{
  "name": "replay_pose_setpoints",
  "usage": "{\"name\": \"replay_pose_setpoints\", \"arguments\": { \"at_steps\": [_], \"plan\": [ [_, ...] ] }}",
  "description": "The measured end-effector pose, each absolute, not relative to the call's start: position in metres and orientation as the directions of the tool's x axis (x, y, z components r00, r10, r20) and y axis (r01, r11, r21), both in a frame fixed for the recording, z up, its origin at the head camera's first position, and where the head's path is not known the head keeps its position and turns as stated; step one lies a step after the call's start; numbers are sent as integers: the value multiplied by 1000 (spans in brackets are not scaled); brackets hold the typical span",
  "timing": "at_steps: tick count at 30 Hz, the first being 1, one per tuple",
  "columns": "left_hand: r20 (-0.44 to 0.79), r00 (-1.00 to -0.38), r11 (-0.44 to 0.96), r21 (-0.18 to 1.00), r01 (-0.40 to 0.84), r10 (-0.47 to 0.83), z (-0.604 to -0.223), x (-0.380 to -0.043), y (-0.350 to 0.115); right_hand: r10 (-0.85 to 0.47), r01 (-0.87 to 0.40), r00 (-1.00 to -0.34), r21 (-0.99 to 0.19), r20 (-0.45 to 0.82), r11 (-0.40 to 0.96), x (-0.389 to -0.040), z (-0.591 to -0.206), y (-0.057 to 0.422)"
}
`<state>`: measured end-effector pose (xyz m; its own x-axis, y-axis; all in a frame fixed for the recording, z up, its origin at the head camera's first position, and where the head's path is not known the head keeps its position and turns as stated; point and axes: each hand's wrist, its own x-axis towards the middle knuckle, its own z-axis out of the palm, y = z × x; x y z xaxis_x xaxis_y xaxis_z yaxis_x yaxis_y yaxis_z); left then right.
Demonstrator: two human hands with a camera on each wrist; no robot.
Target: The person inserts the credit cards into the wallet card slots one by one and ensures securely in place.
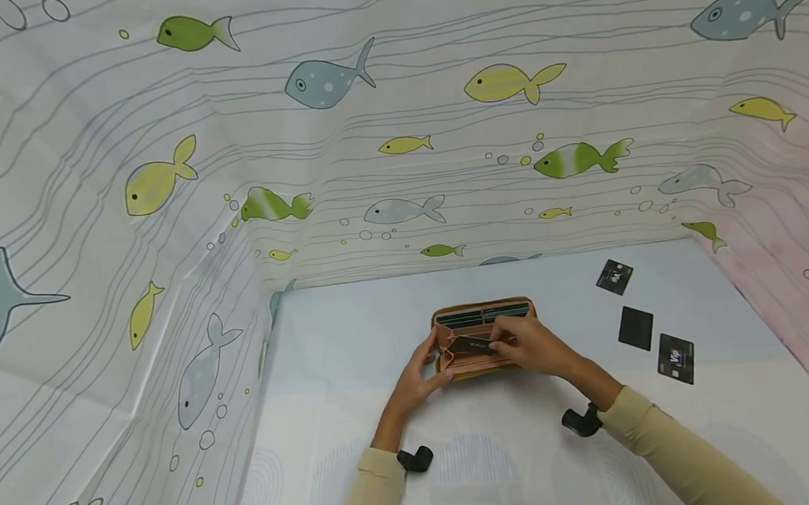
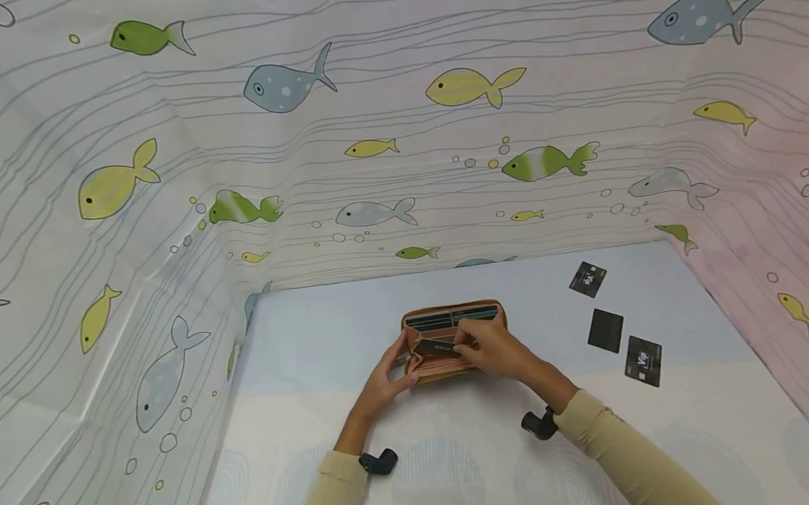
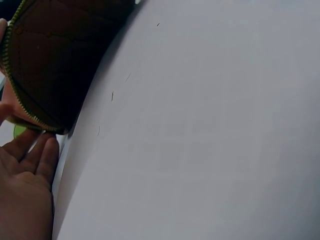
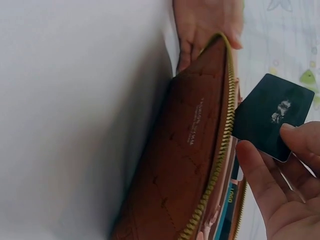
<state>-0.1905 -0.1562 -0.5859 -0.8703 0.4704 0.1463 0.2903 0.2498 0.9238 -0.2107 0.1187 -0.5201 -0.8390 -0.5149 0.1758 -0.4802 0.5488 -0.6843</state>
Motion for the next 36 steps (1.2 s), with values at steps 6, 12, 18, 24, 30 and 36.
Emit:
{"name": "replay_pose_setpoints", "arguments": {
  "at_steps": [6,12,18,24,30,36],
  "plan": [
    [138,-873,259,923,285,468,-588,-192,-157,-512,-482,-840,-679,179,554,-211,-524,116],
    [151,-872,259,919,297,466,-587,-192,-156,-516,-527,-823,-659,238,537,-212,-530,115],
    [131,-871,264,922,282,473,-590,-193,-157,-522,-537,-818,-649,242,540,-213,-533,114],
    [146,-873,254,923,290,466,-590,-193,-157,-540,-550,-808,-633,238,544,-214,-536,113],
    [153,-871,262,916,302,467,-589,-193,-159,-555,-551,-801,-638,225,537,-213,-539,112],
    [135,-880,256,927,275,455,-603,-198,-159,-564,-549,-799,-636,209,542,-213,-541,111]
  ]
}}
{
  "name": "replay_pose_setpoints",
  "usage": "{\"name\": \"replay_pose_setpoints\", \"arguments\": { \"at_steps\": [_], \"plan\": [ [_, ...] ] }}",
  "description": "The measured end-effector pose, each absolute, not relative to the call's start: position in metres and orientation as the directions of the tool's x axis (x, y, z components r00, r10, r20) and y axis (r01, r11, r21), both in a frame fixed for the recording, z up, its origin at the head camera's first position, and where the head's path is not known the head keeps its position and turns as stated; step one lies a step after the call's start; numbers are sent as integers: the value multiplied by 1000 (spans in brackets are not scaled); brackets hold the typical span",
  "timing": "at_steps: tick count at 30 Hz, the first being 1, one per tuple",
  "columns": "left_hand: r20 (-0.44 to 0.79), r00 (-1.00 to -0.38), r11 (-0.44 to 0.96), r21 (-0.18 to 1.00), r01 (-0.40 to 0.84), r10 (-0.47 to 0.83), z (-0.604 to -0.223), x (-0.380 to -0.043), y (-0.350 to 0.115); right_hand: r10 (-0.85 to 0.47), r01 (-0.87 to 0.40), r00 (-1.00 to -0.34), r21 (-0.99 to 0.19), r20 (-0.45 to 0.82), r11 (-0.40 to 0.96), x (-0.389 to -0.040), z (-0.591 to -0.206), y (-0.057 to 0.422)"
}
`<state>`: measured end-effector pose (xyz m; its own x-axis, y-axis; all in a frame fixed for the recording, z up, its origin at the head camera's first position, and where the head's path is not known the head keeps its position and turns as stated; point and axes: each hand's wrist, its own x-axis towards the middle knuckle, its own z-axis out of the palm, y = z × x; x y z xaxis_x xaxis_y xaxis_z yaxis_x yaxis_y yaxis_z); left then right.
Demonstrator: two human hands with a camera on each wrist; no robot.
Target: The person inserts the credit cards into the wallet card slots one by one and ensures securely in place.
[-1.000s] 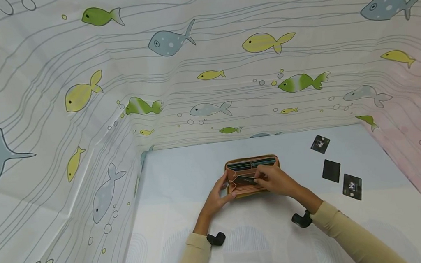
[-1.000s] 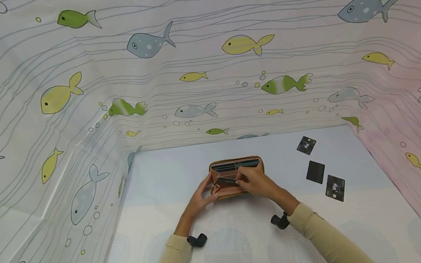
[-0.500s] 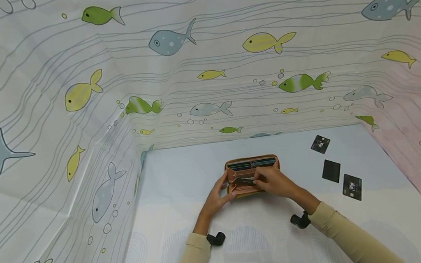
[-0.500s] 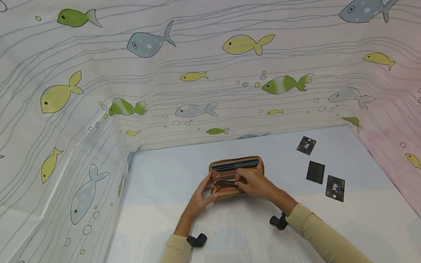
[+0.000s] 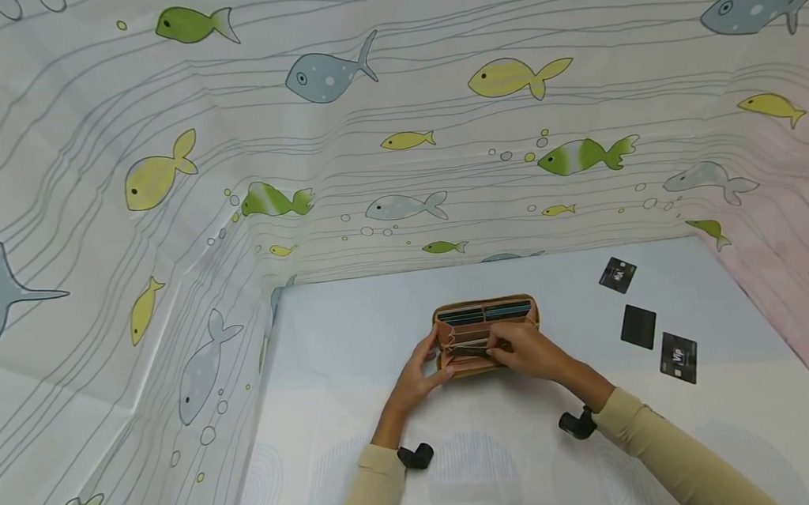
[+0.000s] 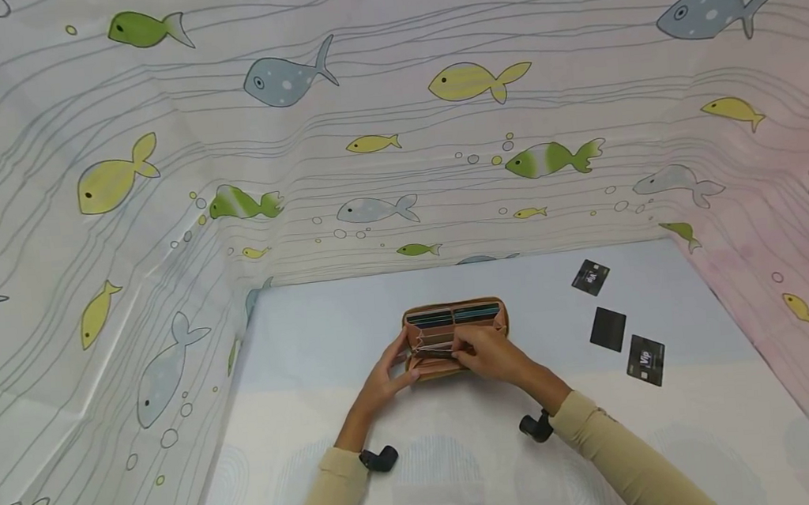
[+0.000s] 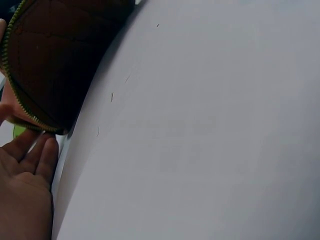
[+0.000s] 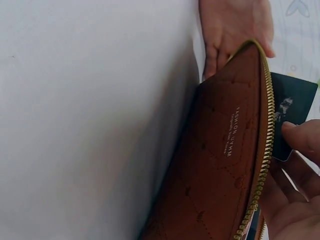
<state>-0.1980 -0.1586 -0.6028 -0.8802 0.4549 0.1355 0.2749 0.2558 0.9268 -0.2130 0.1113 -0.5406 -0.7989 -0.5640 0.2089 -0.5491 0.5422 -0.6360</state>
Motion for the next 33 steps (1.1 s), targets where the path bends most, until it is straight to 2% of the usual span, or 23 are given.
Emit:
{"name": "replay_pose_setpoints", "arguments": {
  "at_steps": [6,17,24,28,33],
  "plan": [
    [145,-893,245,932,268,426,-627,-203,-158,-596,-590,-771,-603,223,538,-212,-539,113],
    [169,-899,244,927,284,403,-629,-202,-158,-646,-661,-719,-540,258,520,-207,-541,113],
    [140,-900,245,935,258,412,-630,-203,-158,-674,-730,-675,-410,300,547,-202,-547,110],
    [148,-885,254,926,281,442,-614,-199,-159,-686,-756,-652,-336,323,561,-199,-545,107],
    [144,-877,251,925,284,459,-593,-193,-159,-687,-768,-640,-297,344,567,-199,-544,103]
  ]
}}
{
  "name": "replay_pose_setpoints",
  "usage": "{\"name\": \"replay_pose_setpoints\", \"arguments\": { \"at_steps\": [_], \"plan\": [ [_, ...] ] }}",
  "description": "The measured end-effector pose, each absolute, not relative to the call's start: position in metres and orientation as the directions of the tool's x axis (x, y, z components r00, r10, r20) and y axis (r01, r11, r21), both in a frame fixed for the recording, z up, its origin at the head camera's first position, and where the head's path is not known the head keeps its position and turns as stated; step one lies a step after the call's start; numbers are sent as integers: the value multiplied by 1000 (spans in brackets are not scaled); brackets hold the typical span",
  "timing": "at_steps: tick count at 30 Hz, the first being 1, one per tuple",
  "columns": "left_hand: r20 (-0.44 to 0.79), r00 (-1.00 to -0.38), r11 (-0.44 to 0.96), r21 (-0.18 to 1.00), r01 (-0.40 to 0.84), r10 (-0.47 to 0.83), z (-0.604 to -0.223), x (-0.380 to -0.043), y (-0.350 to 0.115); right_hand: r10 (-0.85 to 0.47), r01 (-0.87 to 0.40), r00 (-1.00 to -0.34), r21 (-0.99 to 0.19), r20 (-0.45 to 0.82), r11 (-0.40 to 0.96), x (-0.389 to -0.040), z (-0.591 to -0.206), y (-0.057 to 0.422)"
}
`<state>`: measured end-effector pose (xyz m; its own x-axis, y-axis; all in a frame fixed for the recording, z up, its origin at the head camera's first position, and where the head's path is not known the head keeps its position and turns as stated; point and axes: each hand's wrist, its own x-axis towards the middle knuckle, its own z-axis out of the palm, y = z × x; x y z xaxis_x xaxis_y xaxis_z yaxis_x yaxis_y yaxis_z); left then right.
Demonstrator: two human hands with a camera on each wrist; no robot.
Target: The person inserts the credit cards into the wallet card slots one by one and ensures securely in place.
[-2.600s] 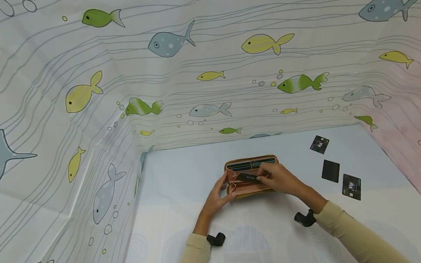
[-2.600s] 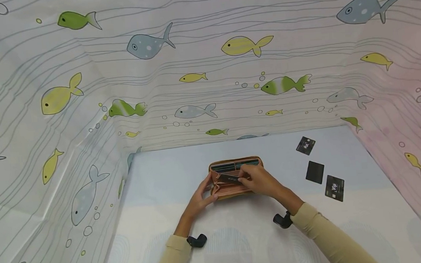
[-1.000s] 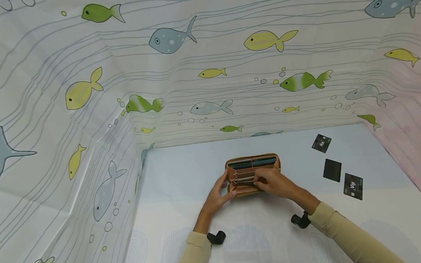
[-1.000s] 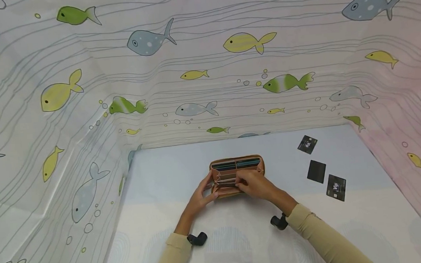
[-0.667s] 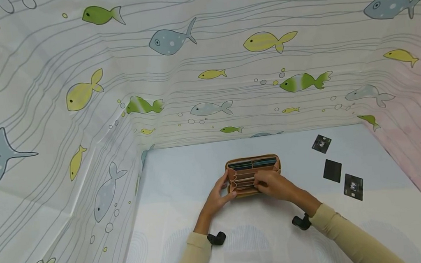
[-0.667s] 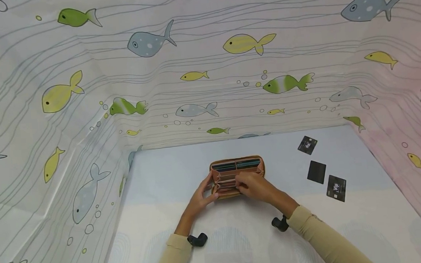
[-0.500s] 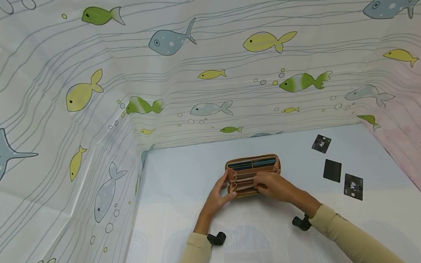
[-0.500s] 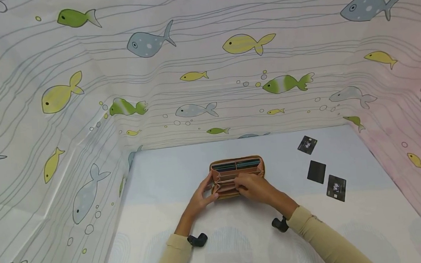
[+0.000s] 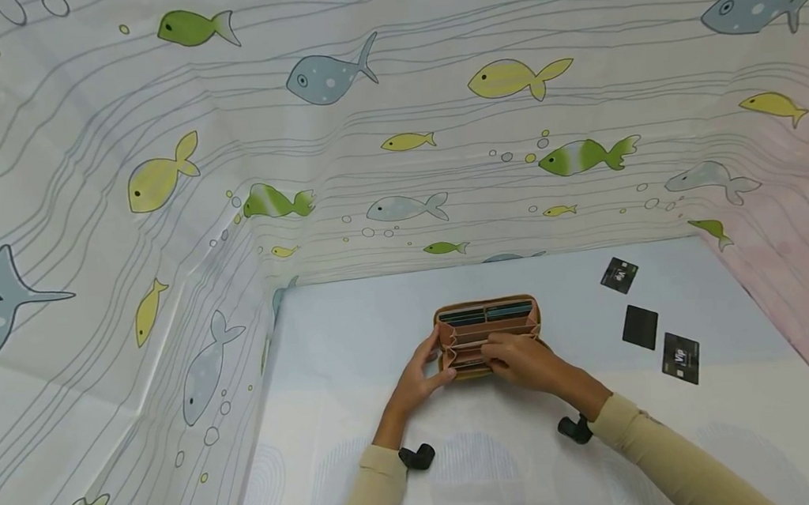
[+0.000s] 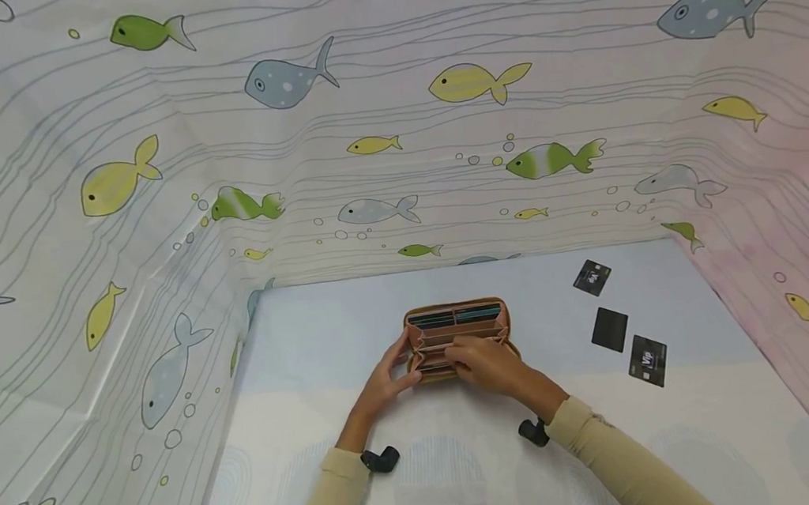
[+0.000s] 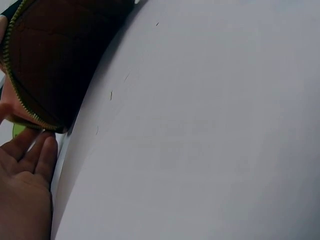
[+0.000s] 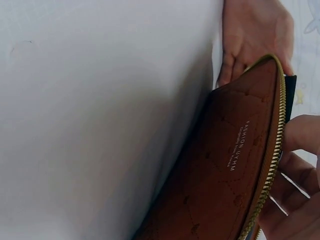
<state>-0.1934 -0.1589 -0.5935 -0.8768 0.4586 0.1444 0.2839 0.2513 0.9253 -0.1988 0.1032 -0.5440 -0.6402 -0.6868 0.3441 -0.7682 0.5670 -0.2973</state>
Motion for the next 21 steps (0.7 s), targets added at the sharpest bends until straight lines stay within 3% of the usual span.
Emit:
{"name": "replay_pose_setpoints", "arguments": {
  "at_steps": [21],
  "plan": [
    [159,-867,251,919,305,472,-590,-193,-160,-712,-765,-644,-253,279,593,-202,-550,94]
  ]
}}
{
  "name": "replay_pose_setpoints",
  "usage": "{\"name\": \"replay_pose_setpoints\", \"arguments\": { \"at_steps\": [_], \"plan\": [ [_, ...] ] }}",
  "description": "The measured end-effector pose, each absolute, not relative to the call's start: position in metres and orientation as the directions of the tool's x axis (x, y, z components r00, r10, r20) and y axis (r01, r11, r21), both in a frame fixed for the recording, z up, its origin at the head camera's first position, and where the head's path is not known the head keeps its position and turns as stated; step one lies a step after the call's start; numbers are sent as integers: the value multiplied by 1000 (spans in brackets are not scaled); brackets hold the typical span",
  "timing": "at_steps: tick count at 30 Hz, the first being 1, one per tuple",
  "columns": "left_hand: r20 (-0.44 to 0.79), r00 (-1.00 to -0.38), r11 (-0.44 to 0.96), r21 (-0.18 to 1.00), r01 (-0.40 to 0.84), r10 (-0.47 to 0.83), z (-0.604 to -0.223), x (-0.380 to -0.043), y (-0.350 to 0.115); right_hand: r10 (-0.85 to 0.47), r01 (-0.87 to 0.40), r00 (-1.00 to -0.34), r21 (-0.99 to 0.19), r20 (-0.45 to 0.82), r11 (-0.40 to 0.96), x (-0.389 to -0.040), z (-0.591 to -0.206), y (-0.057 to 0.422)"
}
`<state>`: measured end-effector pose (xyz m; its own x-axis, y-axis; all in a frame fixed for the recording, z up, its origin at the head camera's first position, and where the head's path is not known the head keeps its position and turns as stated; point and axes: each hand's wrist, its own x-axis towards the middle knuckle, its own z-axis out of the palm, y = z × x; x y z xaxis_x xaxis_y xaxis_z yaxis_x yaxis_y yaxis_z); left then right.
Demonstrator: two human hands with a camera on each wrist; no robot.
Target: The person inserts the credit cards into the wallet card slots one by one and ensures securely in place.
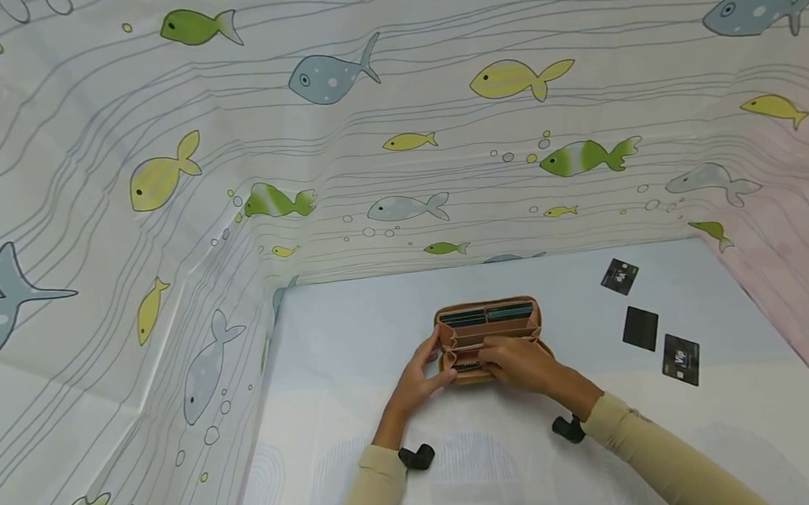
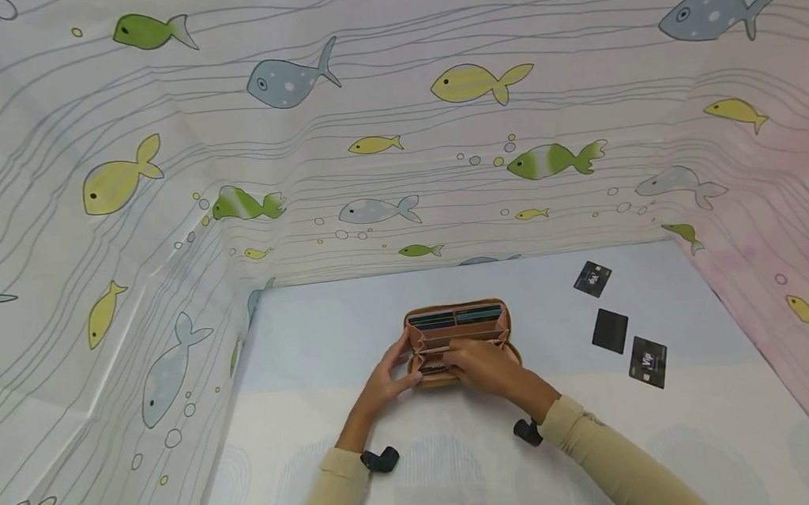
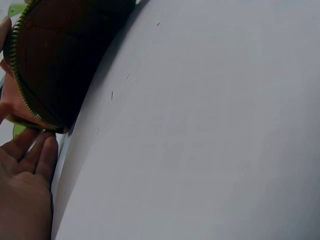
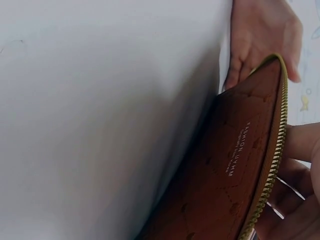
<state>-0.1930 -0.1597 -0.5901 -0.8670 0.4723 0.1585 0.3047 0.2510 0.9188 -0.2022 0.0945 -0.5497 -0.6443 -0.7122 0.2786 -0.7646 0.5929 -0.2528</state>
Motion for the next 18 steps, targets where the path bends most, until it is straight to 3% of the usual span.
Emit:
{"name": "replay_pose_setpoints", "arguments": {
  "at_steps": [18],
  "plan": [
    [123,-865,259,925,278,486,-588,-194,-159,-704,-757,-651,-305,283,578,-203,-553,95]
  ]
}}
